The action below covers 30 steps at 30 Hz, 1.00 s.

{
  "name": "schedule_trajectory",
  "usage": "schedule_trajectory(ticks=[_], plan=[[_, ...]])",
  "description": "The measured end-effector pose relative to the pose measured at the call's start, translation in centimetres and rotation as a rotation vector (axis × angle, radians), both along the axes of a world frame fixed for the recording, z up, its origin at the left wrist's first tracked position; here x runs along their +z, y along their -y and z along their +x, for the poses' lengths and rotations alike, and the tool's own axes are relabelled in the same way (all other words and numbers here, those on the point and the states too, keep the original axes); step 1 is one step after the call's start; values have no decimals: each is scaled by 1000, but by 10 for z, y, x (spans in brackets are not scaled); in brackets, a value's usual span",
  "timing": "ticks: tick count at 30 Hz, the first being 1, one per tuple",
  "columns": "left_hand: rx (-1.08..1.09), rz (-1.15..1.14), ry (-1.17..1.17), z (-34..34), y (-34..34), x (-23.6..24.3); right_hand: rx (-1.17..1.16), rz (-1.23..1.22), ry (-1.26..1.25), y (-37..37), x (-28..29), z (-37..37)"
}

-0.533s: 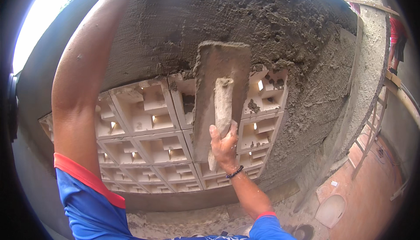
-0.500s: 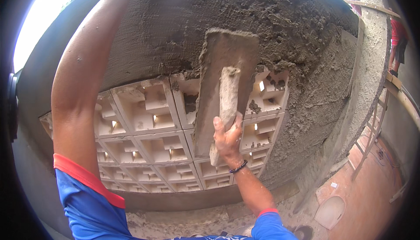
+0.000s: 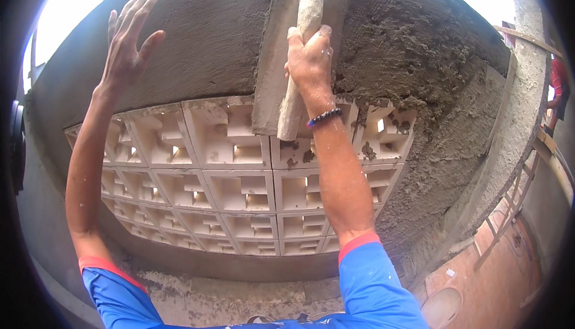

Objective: The person scoops wet cement from a bucket using a trowel and applies it to a wall section above decorative lattice blocks. They then use a wooden float to smooth and level the applied cement, working methodically across the surface.

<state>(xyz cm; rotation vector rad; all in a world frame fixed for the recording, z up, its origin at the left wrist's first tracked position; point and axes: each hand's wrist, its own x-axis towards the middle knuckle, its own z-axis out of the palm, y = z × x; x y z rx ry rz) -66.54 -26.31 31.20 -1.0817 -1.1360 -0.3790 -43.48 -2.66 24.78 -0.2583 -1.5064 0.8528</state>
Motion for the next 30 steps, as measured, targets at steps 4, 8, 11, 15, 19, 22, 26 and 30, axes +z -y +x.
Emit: schedule_trajectory(ticks=[4, 8, 11, 15, 19, 22, 26, 30], plan=[[66, -71, 251, -1, 57, -71, 23, -99, 59, 37, -76, -25], [20, -136, 524, 10, 78, -132, 39, -119, 87, 47, -175, -49], [52, -251, 664, 21, 91, -177, 52, -149, 137, 57, -245, -57], [-26, -349, 833, 44, 125, -224, -36, 59, 173, 74, -331, -50], [-123, -339, 1017, 62, 171, -256, 36, -20, 159, 93, -325, -26], [-152, -324, 1096, 64, 202, -270, 59, -77, 195, 86, -264, -20], [-157, -248, 1240, 67, 222, -282, -43, 157, 175, 73, -189, -36], [-146, -235, 1265, 71, 228, -289, -139, 199, 238, 58, -148, -57]])
